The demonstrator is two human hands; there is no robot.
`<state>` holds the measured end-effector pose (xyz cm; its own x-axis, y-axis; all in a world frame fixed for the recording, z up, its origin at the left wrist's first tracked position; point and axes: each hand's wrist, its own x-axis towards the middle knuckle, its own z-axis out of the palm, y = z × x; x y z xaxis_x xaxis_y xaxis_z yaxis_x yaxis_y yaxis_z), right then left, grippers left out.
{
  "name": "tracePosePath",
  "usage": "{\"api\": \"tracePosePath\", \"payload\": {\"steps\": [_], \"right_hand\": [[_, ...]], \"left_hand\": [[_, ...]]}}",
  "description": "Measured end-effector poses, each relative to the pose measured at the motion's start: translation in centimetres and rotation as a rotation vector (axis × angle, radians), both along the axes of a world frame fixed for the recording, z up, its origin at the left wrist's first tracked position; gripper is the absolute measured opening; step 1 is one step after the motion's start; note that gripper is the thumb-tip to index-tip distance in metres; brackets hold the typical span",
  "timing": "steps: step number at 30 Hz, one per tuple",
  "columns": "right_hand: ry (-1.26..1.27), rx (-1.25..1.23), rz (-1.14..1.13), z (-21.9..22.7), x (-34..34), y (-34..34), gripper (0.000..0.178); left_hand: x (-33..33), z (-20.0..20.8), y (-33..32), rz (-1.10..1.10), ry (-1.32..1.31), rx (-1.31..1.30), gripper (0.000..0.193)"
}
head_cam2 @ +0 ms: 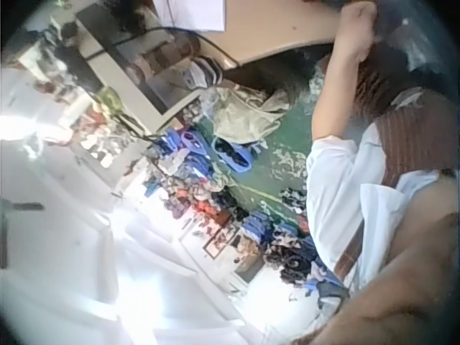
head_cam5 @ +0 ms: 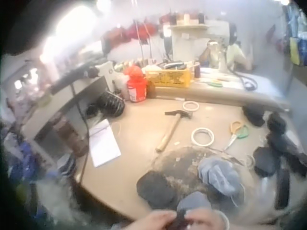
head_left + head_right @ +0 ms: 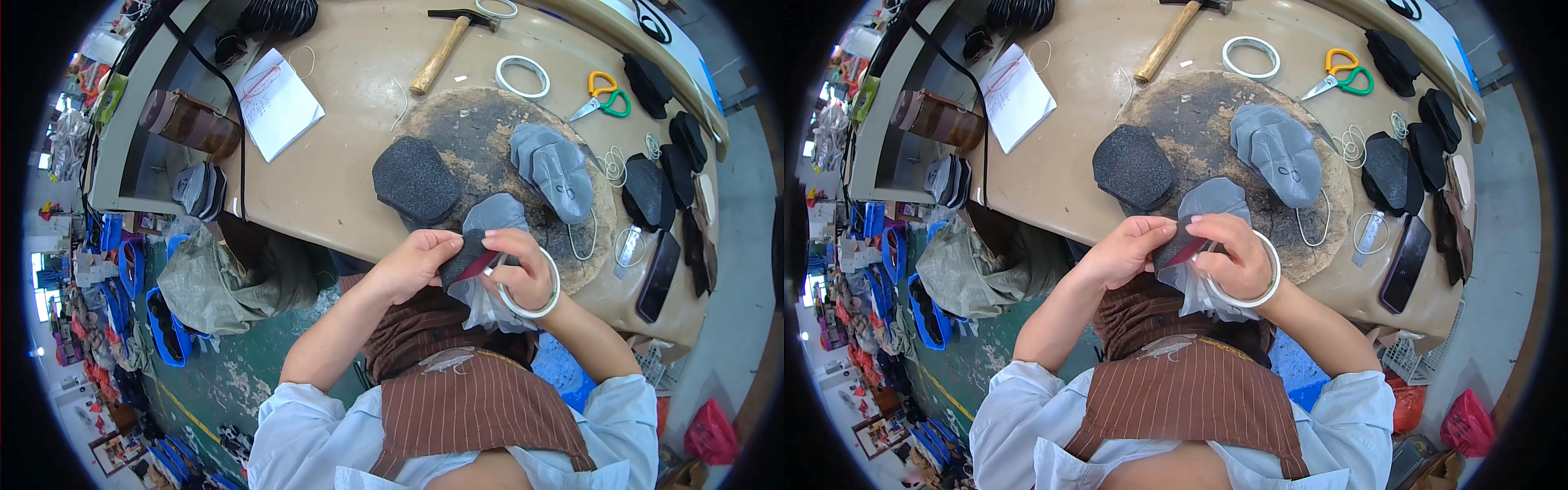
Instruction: The person assembles face masks by hand at a workbench. They pick up grey and black fabric pieces, insert white elastic bands into the edges, and stack the finished masks. The process involves repetitive folding and securing of the elastic to create a stack of completed masks.
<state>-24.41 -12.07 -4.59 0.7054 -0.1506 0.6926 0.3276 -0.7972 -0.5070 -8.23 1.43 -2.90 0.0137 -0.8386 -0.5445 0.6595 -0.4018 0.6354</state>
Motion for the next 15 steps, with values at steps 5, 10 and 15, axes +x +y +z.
{"api": "tracePosePath", "payload": {"steps": [5, 10, 15], "right_hand": [[0.012, -0.071, -0.096, 0.3, 0.5, 0.1, 0.026], [0.054, -0.079, -0.075, 0.3, 0.4, 0.0, 0.026], [0.044, -0.076, -0.059, 0.5, 0.4, -0.2, 0.026]], "left_hand": [[0.3, 1.6, 0.0, -0.117, -0.166, -0.084, 0.025], [0.6, 1.5, -0.2, -0.197, -0.224, -0.098, 0.027], [1.2, 0.5, 0.0, -0.238, -0.213, -0.127, 0.027]]}}
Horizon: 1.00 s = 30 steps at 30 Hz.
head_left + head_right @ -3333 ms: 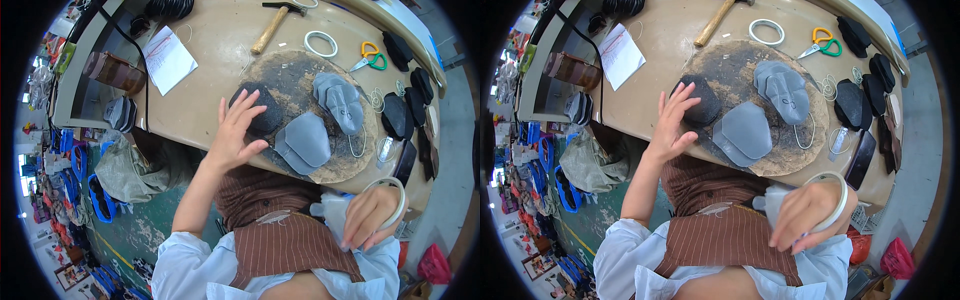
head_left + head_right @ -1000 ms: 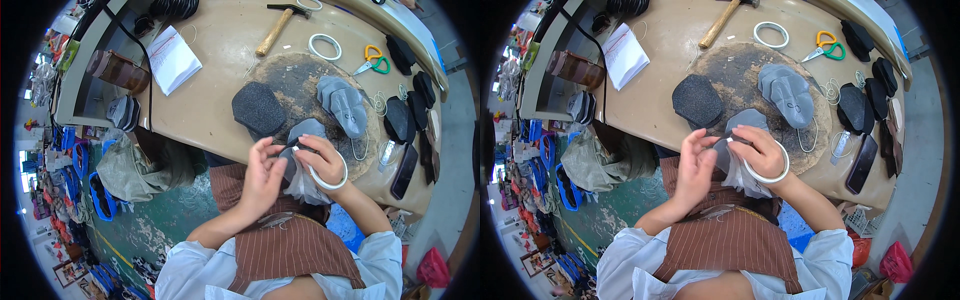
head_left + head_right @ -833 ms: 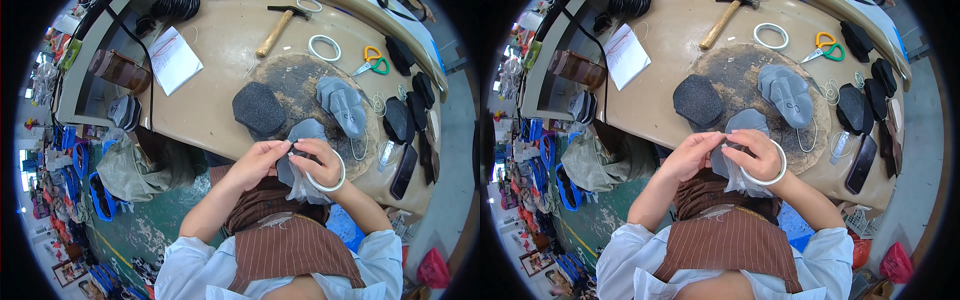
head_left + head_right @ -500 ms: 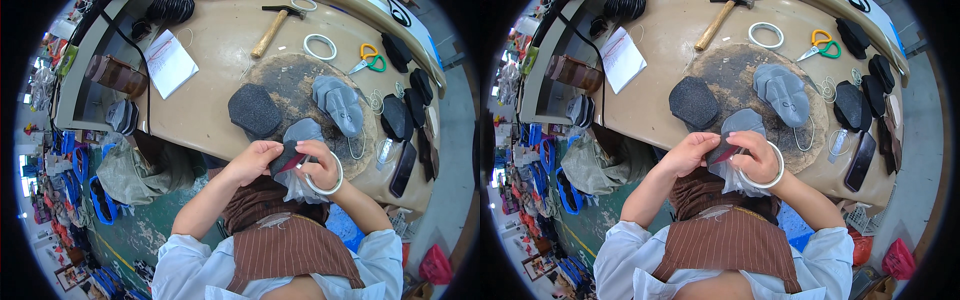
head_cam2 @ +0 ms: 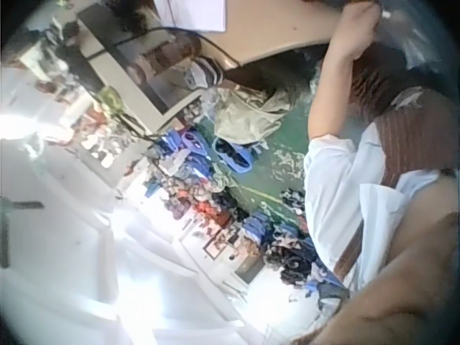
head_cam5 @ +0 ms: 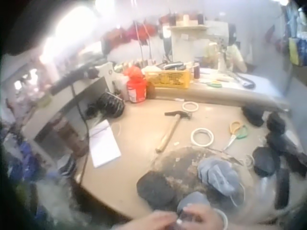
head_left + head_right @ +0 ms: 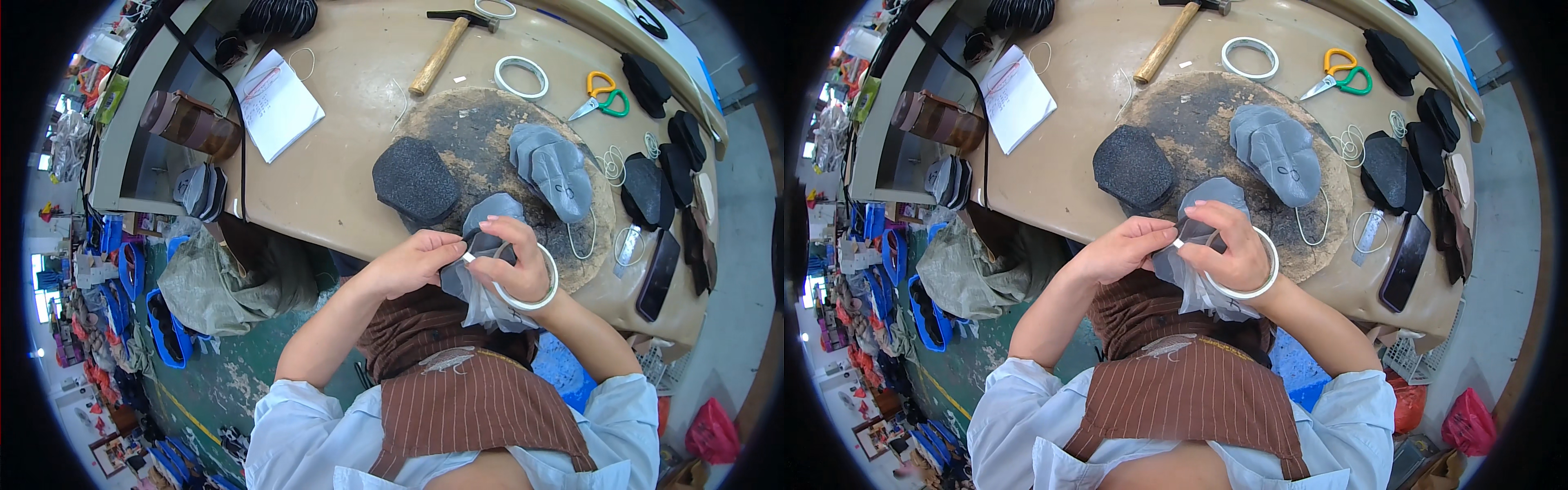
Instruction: The person assembles face masks by hand at a workbench. They pick up grey and black fabric pieces, insert white elastic bands into the edges, and stack the finished masks. The process involves repetitive folding and securing of the elastic to create a stack of completed masks.
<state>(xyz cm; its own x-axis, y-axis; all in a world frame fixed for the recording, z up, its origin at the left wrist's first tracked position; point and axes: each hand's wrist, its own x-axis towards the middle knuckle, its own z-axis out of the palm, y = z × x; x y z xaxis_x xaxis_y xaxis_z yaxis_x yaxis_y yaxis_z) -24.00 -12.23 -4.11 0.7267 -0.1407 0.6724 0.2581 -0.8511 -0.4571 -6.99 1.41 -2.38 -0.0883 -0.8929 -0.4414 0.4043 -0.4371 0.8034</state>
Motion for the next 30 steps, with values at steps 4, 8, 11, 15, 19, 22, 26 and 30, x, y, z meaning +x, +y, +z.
{"api": "tracePosePath", "payload": {"steps": [4, 8, 11, 15, 19, 22, 26, 30], "right_hand": [[0.020, 0.004, -0.027, 0.0, 0.0, 0.2, 0.025], [0.003, 0.006, 0.007, 0.0, -0.1, 0.0, 0.026], [-0.054, 0.023, 0.061, -0.5, -0.5, -0.2, 0.024], [-0.068, 0.006, 0.013, -0.6, -0.6, -0.1, 0.021], [-0.008, -0.095, 0.081, 1.8, -1.4, 0.3, 0.022], [0.150, 0.210, 0.215, 6.2, -5.5, 0.4, 0.024], [0.640, 0.533, -0.118, 8.6, -9.7, -0.8, 0.018], [0.609, 0.552, 0.055, 9.7, -7.4, -1.2, 0.017]], "left_hand": [[-0.4, 1.0, 0.0, 0.053, -0.024, 0.067, 0.027], [0.1, -0.1, -0.1, -0.026, -0.070, -0.035, 0.026], [-0.1, 0.1, -0.3, 0.023, -0.011, 0.006, 0.025], [-1.0, -0.3, -0.6, 0.148, -0.040, -0.047, 0.020], [-2.0, 0.8, -1.3, 0.319, -0.654, -0.271, 0.018], [1.3, 3.8, -1.3, 0.545, -0.815, -0.264, 0.018], [7.8, 3.6, -2.1, 0.586, -0.750, -0.145, 0.030], [7.1, 0.7, -3.1, 0.680, -1.566, -0.207, 0.046]]}}
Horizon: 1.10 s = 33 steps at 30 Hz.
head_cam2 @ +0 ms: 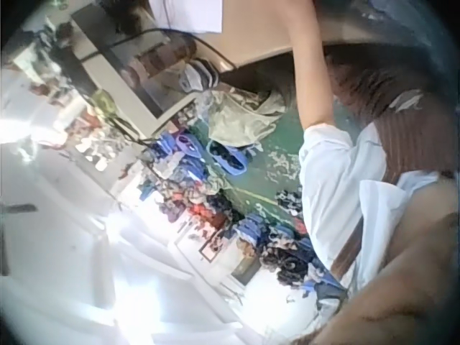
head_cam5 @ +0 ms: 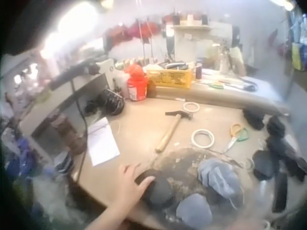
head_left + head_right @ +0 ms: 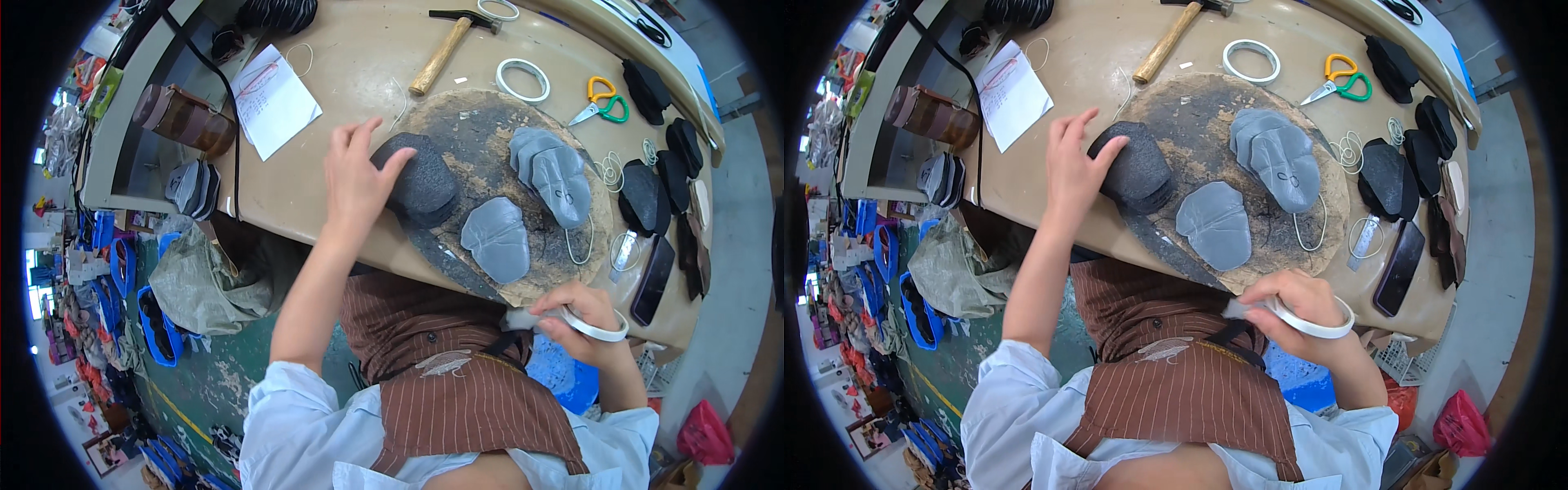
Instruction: The person assembles face masks by hand at a workbench. They pick up grey and black fabric pieces, insert white elastic bands into the edges, and stack the finished masks. The process involves repetitive folding and securing of the elastic to create a stack of completed masks.
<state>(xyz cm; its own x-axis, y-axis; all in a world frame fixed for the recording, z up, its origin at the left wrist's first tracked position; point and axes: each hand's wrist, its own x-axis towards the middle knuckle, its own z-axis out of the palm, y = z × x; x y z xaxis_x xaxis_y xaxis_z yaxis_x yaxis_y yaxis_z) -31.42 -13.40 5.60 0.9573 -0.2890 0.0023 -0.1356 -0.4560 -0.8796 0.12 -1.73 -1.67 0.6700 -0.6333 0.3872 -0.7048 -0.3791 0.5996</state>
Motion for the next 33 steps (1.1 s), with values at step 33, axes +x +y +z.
{"api": "tracePosePath", "payload": {"steps": [33], "right_hand": [[-0.586, -0.622, -0.088, -7.7, 5.8, -0.1, 0.029]], "left_hand": [[-11.5, 1.3, 1.3, -0.492, 1.576, -0.064, 0.031]]}}
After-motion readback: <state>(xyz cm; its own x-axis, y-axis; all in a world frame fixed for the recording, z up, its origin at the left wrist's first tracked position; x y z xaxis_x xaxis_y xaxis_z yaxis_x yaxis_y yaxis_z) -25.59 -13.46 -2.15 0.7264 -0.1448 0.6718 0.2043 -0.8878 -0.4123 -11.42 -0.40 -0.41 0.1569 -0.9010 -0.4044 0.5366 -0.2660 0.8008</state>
